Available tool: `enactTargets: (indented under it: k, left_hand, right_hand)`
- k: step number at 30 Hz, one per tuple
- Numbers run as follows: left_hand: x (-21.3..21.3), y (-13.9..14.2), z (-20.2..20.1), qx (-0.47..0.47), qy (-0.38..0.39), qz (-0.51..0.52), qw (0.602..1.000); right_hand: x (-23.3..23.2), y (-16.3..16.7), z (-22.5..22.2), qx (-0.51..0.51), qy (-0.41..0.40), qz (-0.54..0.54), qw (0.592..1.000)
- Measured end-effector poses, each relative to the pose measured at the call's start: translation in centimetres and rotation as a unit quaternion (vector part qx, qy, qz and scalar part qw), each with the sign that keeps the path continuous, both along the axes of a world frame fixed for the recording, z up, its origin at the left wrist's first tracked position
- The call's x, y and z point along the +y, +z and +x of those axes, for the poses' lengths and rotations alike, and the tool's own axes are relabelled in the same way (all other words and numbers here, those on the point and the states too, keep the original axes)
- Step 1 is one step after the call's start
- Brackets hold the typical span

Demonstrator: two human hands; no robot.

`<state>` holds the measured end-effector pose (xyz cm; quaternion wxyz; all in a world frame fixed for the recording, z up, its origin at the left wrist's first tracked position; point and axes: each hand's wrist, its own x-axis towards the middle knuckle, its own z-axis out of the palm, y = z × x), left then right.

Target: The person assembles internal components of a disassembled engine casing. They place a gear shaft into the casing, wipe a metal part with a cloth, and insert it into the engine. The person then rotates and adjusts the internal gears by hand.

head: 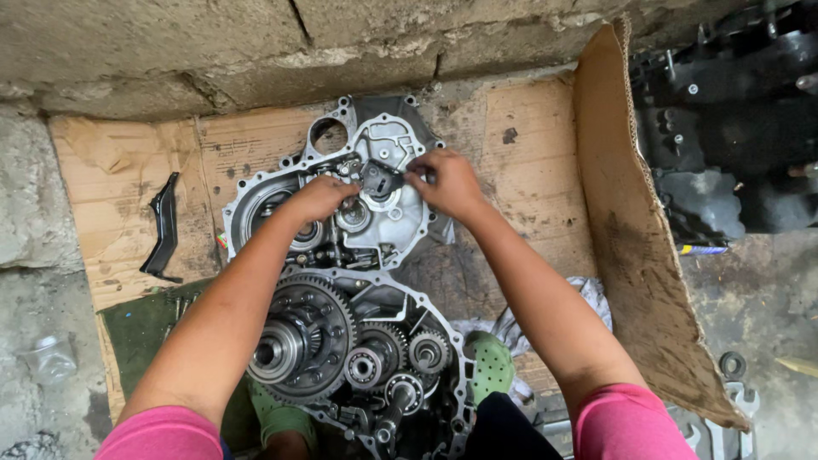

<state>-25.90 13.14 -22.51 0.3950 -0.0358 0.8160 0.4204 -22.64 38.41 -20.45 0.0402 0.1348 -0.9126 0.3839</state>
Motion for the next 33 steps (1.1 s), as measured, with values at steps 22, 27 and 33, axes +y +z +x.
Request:
enactTargets:
  k: [22, 27, 33]
  left_hand:
    - [3.1, 3.9, -4.7, 0.235, 0.044, -0.089, 0.967]
    - [4.6, 4.9, -6.2, 0.260, 0.017, -0.154, 0.953]
    - [6.2, 6.2, -7.3, 0.259, 0.007, -0.198, 0.945]
  right_hand:
    - [-2.5, -2.3, 0.4, 0.058, -0.135, 0.006, 0.989]
    - [-2.3, -2.7, 1.1, 0.055, -0.122, 0.021, 0.991]
    - [-2.1, -2.8, 0.9, 0.058, -0.127, 0.022, 0.990]
